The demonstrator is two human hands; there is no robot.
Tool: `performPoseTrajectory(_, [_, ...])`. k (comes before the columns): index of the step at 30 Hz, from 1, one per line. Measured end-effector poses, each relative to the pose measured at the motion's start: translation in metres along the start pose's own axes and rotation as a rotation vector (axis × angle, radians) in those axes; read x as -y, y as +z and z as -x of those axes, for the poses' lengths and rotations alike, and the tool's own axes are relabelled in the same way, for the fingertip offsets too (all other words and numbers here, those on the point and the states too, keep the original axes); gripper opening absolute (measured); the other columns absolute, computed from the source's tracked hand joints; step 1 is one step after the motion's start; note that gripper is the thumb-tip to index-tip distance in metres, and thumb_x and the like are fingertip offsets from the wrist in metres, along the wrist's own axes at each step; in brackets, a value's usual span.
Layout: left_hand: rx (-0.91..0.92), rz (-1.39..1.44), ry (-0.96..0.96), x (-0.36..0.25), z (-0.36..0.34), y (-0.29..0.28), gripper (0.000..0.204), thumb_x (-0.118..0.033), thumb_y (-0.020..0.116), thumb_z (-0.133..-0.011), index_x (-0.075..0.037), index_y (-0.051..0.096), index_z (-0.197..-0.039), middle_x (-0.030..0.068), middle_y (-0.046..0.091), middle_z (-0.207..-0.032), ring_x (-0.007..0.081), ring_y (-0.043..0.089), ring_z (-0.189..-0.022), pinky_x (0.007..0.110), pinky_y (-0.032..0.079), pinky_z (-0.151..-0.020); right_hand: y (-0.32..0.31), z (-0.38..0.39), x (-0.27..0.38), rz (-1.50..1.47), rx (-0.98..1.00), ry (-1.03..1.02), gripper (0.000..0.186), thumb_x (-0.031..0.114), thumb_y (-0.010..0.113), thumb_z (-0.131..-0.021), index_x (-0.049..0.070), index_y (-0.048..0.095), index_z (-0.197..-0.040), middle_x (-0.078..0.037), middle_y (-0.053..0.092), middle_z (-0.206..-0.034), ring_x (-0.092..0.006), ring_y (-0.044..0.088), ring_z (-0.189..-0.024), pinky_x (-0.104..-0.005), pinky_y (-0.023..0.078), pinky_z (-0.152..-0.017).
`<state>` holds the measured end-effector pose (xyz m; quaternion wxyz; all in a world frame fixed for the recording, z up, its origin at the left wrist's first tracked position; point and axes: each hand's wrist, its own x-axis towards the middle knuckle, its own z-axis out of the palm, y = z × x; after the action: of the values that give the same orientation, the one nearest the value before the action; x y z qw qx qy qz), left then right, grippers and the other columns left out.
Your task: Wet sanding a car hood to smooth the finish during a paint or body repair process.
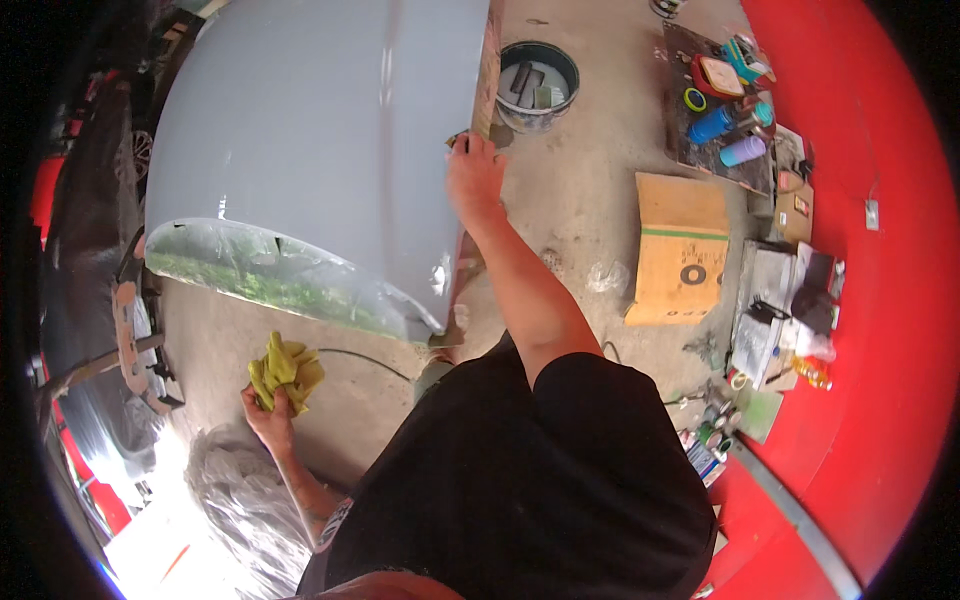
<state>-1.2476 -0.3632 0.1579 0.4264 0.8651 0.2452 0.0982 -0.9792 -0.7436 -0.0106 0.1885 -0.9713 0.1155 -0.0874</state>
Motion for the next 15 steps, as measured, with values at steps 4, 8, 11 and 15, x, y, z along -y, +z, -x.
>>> performPoseTrajectory(4, [0.029,-0.1,-0.042,-0.071,0.001,0.075,0.036,-0.003,0.068,-0.082,0.0,0.051,-0.113,0.0109,0.057,-0.11,0.0193,0.054,-0.102,0.033,0.045,-0.093,-0.006,-0.041,-0.021,-0.079,0.035,-0.12,0.039,0.029,0.061,-0.092,0.008,0.059,-0.125,-0.002,0.052,-0.129,-0.0245,0.05,-0.113,-0.045,0.039,-0.088])
performPoseTrajectory(8, [0.054,-0.21,0.162,-0.116,-0.031,0.154,0.059,-0.009,0.071,-0.082,-0.001,0.043,-0.133,0.0181,0.052,-0.123,0.0294,0.052,-0.114,0.039,0.045,-0.097,-0.012,-0.073,-0.038,-0.063,0.057,-0.173,0.041,0.03,0.061,-0.092,0.008,0.058,-0.126,-0.002,0.051,-0.13,-0.0238,0.049,-0.116,-0.0447,0.038,-0.09])
performPoseTrajectory(11, [0.17,-0.273,0.17,-0.113,-0.059,0.21,0.086,-0.023,0.079,-0.077,-0.011,0.033,-0.149,0.0205,0.039,-0.142,0.044,0.043,-0.127,0.052,0.042,-0.101,-0.021,-0.093,-0.045,-0.109,0.103,-0.23,0.041,0.032,0.062,-0.091,0.009,0.058,-0.125,-0.004,0.053,-0.127,-0.0239,0.051,-0.114,-0.0443,0.04,-0.089])
performPoseTrajectory(15, [0.174,-0.811,0.066,-0.105,-0.066,0.288,0.093,-0.043,0.082,-0.072,-0.024,0.035,-0.15,0.0158,0.03,-0.15,0.0523,0.032,-0.132,0.064,0.034,-0.103,-0.03,-0.134,-0.067,-0.909,0.203,0.046,0.043,0.042,0.061,-0.093,0.01,0.059,-0.122,-0.005,0.063,-0.112,-0.0238,0.06,-0.097,-0.04,0.046,-0.082])
